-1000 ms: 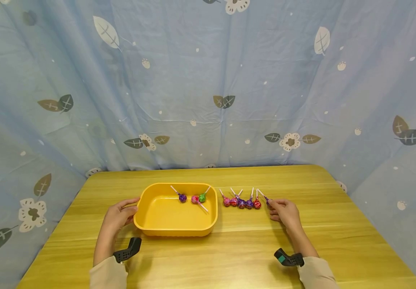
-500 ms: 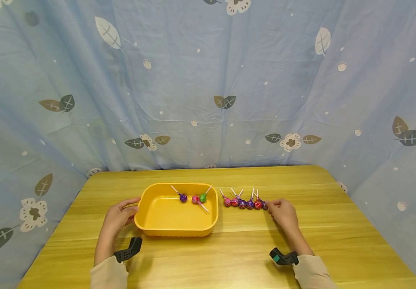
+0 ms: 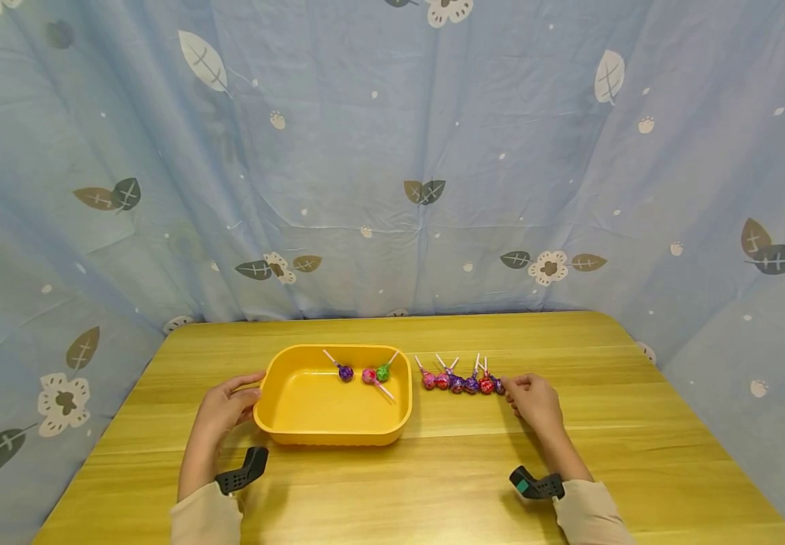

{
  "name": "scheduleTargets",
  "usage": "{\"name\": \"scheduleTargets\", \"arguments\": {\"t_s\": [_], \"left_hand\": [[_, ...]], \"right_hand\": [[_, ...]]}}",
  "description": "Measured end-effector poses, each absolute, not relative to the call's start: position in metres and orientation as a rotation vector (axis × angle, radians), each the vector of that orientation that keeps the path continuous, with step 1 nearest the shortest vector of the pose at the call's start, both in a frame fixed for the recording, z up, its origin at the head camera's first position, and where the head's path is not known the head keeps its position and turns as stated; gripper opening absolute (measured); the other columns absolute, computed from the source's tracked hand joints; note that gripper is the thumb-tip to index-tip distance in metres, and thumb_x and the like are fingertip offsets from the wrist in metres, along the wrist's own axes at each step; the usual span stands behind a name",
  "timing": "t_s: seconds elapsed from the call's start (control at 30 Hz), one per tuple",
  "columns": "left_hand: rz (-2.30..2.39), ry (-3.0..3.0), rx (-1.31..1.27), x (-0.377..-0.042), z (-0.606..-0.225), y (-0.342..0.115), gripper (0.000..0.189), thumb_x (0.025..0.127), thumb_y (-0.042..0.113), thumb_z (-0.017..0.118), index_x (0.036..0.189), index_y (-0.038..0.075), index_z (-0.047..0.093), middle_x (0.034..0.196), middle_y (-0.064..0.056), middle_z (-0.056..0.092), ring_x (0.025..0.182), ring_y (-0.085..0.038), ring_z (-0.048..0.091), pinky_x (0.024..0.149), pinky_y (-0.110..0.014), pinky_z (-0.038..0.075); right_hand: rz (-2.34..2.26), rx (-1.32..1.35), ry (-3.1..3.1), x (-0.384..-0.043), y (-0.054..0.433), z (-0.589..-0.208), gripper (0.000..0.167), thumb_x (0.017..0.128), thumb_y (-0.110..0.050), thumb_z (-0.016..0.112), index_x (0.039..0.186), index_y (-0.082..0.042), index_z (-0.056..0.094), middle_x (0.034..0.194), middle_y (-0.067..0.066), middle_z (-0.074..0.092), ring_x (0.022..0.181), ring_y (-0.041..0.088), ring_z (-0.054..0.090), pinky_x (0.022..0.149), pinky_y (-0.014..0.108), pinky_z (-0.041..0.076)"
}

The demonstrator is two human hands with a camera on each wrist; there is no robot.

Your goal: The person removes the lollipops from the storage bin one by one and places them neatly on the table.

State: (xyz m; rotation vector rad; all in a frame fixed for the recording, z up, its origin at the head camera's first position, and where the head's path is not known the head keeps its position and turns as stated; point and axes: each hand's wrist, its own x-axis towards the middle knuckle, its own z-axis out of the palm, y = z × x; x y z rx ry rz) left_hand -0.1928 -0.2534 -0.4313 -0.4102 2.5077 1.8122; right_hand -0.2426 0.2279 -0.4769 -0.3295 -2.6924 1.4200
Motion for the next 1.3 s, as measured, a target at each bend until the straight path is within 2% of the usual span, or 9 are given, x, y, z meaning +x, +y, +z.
{"name": "scheduleTargets", "arguments": {"t_s": [0.37, 0.57, 0.73, 0.93, 1.13, 1.3], "left_hand": [[1.822, 2.488, -0.41, -0.192, -0.429, -0.253, 0.042, 0.098, 0.012, 0.056, 0.137, -0.003, 0.051, 0.122, -0.023, 0.062, 0.091, -0.017, 0.066, 0.073, -0.026, 0.056], [1.826, 2.484, -0.404, -0.192, -0.429, -0.253, 0.043, 0.098, 0.013, 0.057, 0.137, -0.004, 0.05, 0.121, -0.023, 0.062, 0.092, -0.018, 0.066, 0.073, -0.027, 0.056], [1.824, 2.486, -0.405, -0.193, -0.429, -0.252, 0.043, 0.098, 0.013, 0.057, 0.137, -0.004, 0.05, 0.122, -0.023, 0.062, 0.092, -0.018, 0.065, 0.073, -0.027, 0.056], [1.811, 2.497, -0.405, -0.193, -0.43, -0.251, 0.042, 0.098, 0.013, 0.056, 0.137, -0.003, 0.051, 0.123, -0.023, 0.061, 0.092, -0.018, 0.065, 0.074, -0.027, 0.056], [1.818, 2.502, -0.382, -0.193, -0.429, -0.253, 0.044, 0.098, 0.015, 0.057, 0.138, -0.003, 0.05, 0.122, -0.022, 0.061, 0.091, -0.017, 0.065, 0.074, -0.027, 0.056], [1.808, 2.512, -0.391, -0.192, -0.43, -0.254, 0.043, 0.099, 0.014, 0.056, 0.138, -0.003, 0.051, 0.123, -0.022, 0.061, 0.089, -0.015, 0.065, 0.073, -0.026, 0.055]], "right_hand": [[1.618, -0.369, -2.6, -0.242, 0.231, -0.476, 0.033, 0.096, -0.024, 0.061, 0.107, 0.007, 0.059, 0.078, 0.012, 0.067, 0.06, 0.016, 0.062, 0.053, 0.027, 0.054], [1.748, -0.335, -2.531, -0.24, 0.222, -0.468, 0.028, 0.096, -0.019, 0.059, 0.11, 0.006, 0.059, 0.085, 0.017, 0.068, 0.065, 0.021, 0.063, 0.055, 0.03, 0.055], [1.891, -0.255, -2.489, -0.238, 0.204, -0.458, 0.029, 0.097, -0.017, 0.06, 0.111, 0.008, 0.06, 0.09, 0.022, 0.067, 0.07, 0.027, 0.064, 0.061, 0.035, 0.056], [1.971, -0.179, -2.486, -0.242, 0.179, -0.451, 0.027, 0.096, -0.017, 0.061, 0.11, 0.007, 0.062, 0.087, 0.017, 0.067, 0.075, 0.031, 0.064, 0.068, 0.042, 0.057], [2.044, -0.091, -2.461, -0.245, 0.144, -0.444, 0.024, 0.094, -0.015, 0.064, 0.108, 0.005, 0.064, 0.087, 0.016, 0.067, 0.074, 0.029, 0.063, 0.067, 0.041, 0.057], [2.142, 0.017, -2.438, -0.236, 0.115, -0.419, 0.023, 0.094, -0.012, 0.064, 0.107, 0.007, 0.063, 0.091, 0.025, 0.066, 0.072, 0.027, 0.063, 0.071, 0.044, 0.057]]}}
